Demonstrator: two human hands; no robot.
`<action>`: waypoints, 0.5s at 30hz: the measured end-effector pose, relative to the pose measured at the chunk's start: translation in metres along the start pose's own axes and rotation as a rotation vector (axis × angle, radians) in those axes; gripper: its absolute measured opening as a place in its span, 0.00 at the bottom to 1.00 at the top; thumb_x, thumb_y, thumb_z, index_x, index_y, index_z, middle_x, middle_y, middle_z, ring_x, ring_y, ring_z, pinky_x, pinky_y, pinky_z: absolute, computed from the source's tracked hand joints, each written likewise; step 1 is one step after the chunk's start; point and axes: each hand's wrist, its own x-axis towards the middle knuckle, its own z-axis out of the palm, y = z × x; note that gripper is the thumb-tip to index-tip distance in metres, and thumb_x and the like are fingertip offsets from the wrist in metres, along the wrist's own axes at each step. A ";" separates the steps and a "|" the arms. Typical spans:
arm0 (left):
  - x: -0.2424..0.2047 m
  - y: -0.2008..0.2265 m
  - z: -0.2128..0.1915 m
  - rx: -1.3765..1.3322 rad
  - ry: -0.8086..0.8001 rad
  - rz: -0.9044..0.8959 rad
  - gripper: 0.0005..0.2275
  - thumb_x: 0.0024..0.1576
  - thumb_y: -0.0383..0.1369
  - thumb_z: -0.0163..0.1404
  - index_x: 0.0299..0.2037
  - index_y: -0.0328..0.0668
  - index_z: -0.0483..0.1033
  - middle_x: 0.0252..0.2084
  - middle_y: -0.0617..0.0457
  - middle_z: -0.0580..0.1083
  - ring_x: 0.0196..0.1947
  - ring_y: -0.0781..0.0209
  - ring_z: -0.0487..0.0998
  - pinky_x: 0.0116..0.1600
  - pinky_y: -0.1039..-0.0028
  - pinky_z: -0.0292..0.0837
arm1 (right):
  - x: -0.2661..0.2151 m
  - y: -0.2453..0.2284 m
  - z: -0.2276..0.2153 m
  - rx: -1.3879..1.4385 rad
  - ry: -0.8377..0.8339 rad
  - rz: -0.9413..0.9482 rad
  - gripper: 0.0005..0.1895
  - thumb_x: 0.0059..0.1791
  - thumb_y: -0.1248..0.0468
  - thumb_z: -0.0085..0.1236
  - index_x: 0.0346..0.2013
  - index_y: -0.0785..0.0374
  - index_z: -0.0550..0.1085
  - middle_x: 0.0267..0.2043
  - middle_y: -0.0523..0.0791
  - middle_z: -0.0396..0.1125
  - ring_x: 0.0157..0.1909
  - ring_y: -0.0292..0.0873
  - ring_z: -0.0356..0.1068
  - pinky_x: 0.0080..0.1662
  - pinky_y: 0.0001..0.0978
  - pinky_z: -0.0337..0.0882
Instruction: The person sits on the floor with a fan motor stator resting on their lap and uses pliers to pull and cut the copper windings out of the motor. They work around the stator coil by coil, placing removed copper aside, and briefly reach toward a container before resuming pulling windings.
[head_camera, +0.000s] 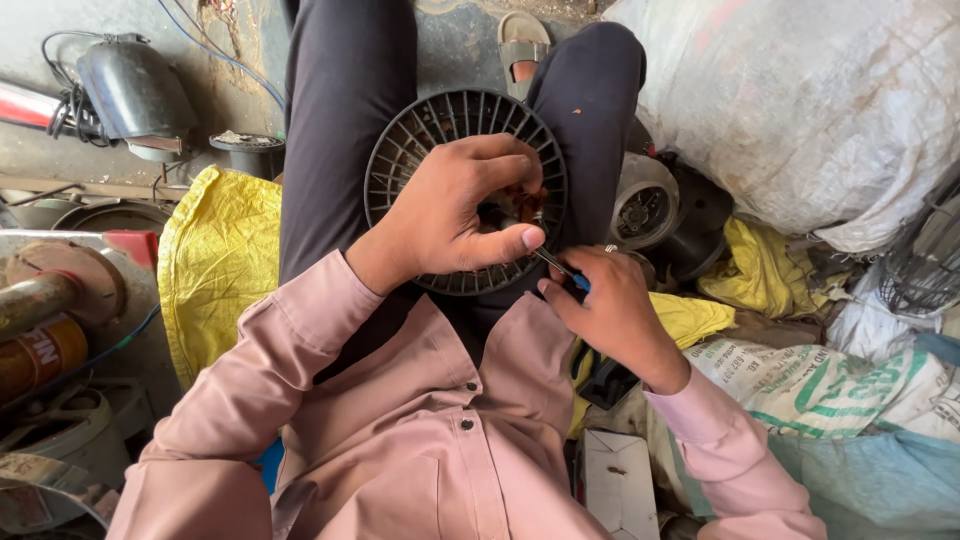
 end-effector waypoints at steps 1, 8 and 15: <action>0.001 0.000 -0.001 -0.001 -0.002 0.001 0.29 0.63 0.57 0.45 0.43 0.30 0.77 0.45 0.43 0.75 0.44 0.46 0.80 0.50 0.64 0.77 | 0.000 0.000 0.002 0.000 0.002 0.002 0.12 0.43 0.60 0.66 0.28 0.65 0.73 0.27 0.48 0.71 0.32 0.54 0.72 0.36 0.45 0.68; 0.002 0.003 -0.001 -0.007 -0.013 -0.029 0.29 0.61 0.56 0.45 0.38 0.30 0.77 0.46 0.41 0.76 0.43 0.45 0.80 0.50 0.64 0.76 | 0.004 0.007 0.018 0.089 0.187 -0.044 0.13 0.45 0.61 0.64 0.21 0.64 0.72 0.16 0.45 0.64 0.18 0.44 0.67 0.25 0.35 0.63; 0.003 0.004 0.000 0.024 -0.025 -0.056 0.30 0.59 0.58 0.46 0.41 0.28 0.77 0.50 0.40 0.76 0.46 0.43 0.80 0.53 0.62 0.77 | -0.013 0.049 0.052 0.731 0.332 0.041 0.19 0.53 0.56 0.61 0.22 0.61 0.69 0.17 0.37 0.62 0.18 0.32 0.60 0.25 0.27 0.56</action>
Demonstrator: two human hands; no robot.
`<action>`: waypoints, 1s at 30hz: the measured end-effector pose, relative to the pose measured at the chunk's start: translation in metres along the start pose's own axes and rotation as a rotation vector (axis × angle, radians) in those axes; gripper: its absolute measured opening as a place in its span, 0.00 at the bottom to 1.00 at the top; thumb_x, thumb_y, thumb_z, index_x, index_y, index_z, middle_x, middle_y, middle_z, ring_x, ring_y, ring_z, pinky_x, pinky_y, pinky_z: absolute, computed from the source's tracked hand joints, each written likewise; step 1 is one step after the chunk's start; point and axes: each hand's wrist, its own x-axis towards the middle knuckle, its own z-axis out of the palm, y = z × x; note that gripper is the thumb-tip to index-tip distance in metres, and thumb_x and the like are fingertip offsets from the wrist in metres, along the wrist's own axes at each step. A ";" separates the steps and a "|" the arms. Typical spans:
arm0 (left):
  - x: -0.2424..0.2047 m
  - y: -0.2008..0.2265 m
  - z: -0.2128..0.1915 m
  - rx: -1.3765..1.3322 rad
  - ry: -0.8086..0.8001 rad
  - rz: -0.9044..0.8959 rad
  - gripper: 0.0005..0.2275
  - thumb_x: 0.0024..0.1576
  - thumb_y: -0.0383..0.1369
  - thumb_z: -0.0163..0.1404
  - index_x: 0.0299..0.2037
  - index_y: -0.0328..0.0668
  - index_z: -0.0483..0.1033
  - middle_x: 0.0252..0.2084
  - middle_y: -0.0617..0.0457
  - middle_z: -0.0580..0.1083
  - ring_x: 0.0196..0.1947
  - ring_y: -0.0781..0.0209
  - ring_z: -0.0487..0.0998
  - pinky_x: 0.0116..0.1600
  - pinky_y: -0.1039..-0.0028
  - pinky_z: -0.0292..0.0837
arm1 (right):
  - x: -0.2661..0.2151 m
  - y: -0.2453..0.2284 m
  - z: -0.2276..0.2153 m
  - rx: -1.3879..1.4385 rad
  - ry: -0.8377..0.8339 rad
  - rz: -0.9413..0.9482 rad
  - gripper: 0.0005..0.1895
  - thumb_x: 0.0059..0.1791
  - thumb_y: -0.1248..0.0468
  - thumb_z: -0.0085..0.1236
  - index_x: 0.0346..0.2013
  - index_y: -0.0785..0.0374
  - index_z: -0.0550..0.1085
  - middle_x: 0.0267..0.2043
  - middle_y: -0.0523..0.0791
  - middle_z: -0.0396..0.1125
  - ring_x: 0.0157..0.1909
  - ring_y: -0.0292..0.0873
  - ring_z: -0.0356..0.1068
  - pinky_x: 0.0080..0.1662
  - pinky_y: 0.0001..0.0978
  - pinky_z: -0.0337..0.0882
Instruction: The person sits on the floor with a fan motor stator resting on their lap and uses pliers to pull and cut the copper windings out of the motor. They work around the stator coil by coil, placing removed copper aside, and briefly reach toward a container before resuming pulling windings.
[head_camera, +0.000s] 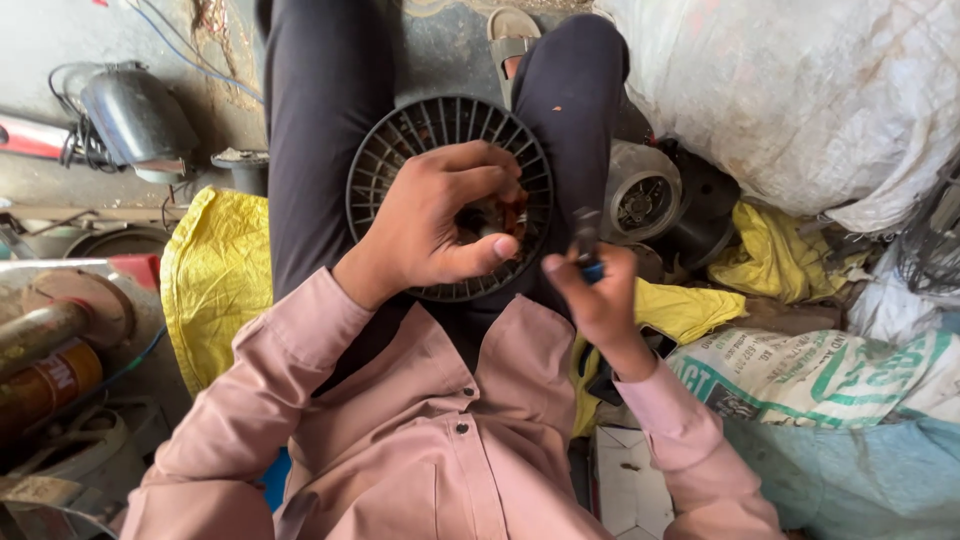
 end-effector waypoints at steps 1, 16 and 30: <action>-0.001 -0.001 0.000 -0.002 -0.010 0.002 0.30 0.59 0.58 0.46 0.41 0.28 0.77 0.50 0.40 0.76 0.46 0.43 0.80 0.53 0.62 0.77 | -0.007 0.008 -0.008 0.003 0.009 0.003 0.19 0.53 0.56 0.61 0.22 0.61 0.69 0.17 0.37 0.62 0.18 0.32 0.60 0.25 0.27 0.56; -0.004 0.031 -0.007 -0.504 0.118 -0.077 0.39 0.63 0.64 0.47 0.60 0.25 0.65 0.59 0.42 0.70 0.63 0.52 0.73 0.73 0.65 0.67 | -0.168 0.184 0.009 -0.481 0.230 0.326 0.14 0.49 0.63 0.56 0.43 0.72 0.75 0.35 0.58 0.72 0.34 0.55 0.73 0.35 0.42 0.70; -0.009 0.060 0.033 -0.217 0.086 -0.026 0.23 0.64 0.49 0.48 0.47 0.29 0.78 0.33 0.48 0.76 0.30 0.59 0.76 0.37 0.69 0.71 | -0.083 0.035 -0.009 -0.270 0.467 -0.054 0.14 0.52 0.67 0.60 0.51 0.68 0.75 0.37 0.46 0.75 0.38 0.37 0.75 0.44 0.28 0.73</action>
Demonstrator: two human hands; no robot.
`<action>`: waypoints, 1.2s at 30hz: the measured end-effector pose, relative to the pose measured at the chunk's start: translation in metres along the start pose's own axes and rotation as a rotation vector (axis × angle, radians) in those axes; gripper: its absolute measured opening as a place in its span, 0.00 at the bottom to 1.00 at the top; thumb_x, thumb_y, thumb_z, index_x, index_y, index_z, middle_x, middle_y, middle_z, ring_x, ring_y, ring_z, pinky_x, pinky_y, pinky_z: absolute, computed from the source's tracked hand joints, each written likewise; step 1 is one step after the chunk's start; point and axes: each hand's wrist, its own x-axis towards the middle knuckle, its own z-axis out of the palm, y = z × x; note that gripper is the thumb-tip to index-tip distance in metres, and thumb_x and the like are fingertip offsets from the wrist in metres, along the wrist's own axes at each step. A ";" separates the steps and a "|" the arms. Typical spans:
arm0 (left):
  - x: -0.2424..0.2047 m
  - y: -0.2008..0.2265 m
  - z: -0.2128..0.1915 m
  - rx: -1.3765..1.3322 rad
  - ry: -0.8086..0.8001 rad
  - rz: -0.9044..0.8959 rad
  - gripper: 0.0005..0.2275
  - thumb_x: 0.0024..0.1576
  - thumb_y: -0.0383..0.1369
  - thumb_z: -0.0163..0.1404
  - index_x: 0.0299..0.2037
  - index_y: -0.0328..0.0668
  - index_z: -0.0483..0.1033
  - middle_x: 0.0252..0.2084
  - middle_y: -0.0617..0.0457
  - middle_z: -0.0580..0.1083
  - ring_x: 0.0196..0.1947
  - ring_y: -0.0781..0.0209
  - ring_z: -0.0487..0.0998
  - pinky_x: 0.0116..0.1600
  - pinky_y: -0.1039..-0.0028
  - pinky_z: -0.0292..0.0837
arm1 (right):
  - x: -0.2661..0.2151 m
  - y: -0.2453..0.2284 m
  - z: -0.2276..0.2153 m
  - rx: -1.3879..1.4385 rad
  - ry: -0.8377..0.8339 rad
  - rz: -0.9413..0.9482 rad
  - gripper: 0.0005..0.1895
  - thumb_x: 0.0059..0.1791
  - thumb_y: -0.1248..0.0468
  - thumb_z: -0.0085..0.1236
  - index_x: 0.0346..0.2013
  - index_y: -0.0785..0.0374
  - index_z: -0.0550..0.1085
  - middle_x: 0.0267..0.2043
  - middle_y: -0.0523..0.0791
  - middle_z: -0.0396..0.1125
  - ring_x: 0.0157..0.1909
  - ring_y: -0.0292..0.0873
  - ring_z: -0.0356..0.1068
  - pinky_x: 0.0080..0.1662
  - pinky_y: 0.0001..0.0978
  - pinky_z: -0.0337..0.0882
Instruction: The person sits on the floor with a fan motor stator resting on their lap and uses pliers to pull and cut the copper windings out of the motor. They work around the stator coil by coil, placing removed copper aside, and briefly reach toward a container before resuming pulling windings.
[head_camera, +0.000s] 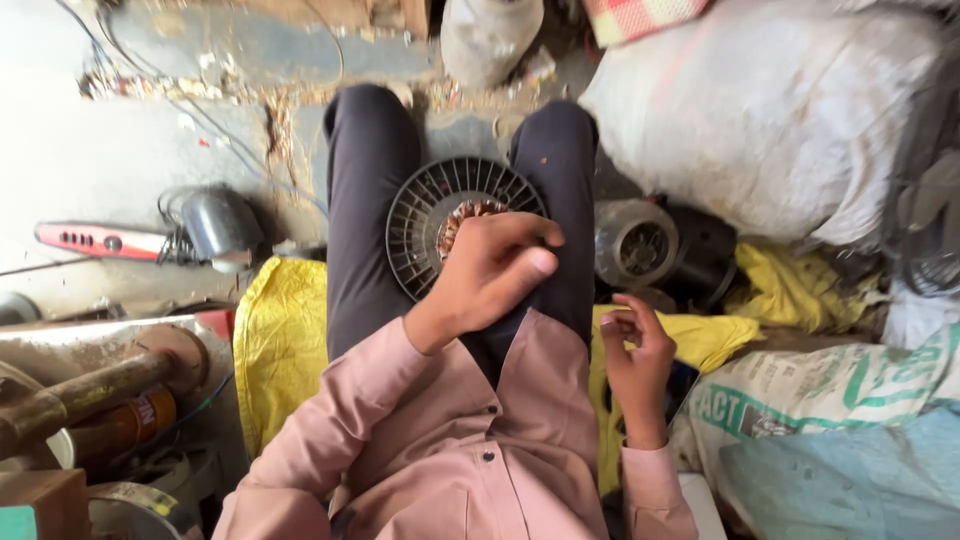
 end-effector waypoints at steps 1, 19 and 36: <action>-0.006 -0.007 0.004 0.006 0.000 0.024 0.23 0.64 0.49 0.48 0.47 0.29 0.78 0.33 0.48 0.76 0.30 0.59 0.76 0.37 0.69 0.71 | 0.002 0.000 0.004 0.003 0.013 -0.021 0.14 0.52 0.67 0.60 0.51 0.68 0.75 0.37 0.46 0.75 0.38 0.37 0.75 0.44 0.28 0.73; -0.038 -0.029 -0.014 -1.172 0.120 0.349 0.24 0.70 0.48 0.41 0.38 0.31 0.75 0.20 0.64 0.51 0.19 0.68 0.50 0.32 0.69 0.51 | 0.053 -0.115 0.075 1.535 -0.711 0.221 0.56 0.42 0.50 0.76 0.76 0.56 0.52 0.71 0.53 0.58 0.69 0.51 0.61 0.63 0.52 0.70; -0.124 -0.049 -0.068 -0.612 0.506 0.079 0.17 0.61 0.38 0.54 0.42 0.23 0.75 0.32 0.52 0.69 0.33 0.66 0.66 0.42 0.75 0.63 | 0.085 -0.163 0.098 -0.492 -0.485 -0.589 0.56 0.28 0.45 0.79 0.68 0.53 0.65 0.68 0.56 0.58 0.67 0.60 0.62 0.63 0.54 0.65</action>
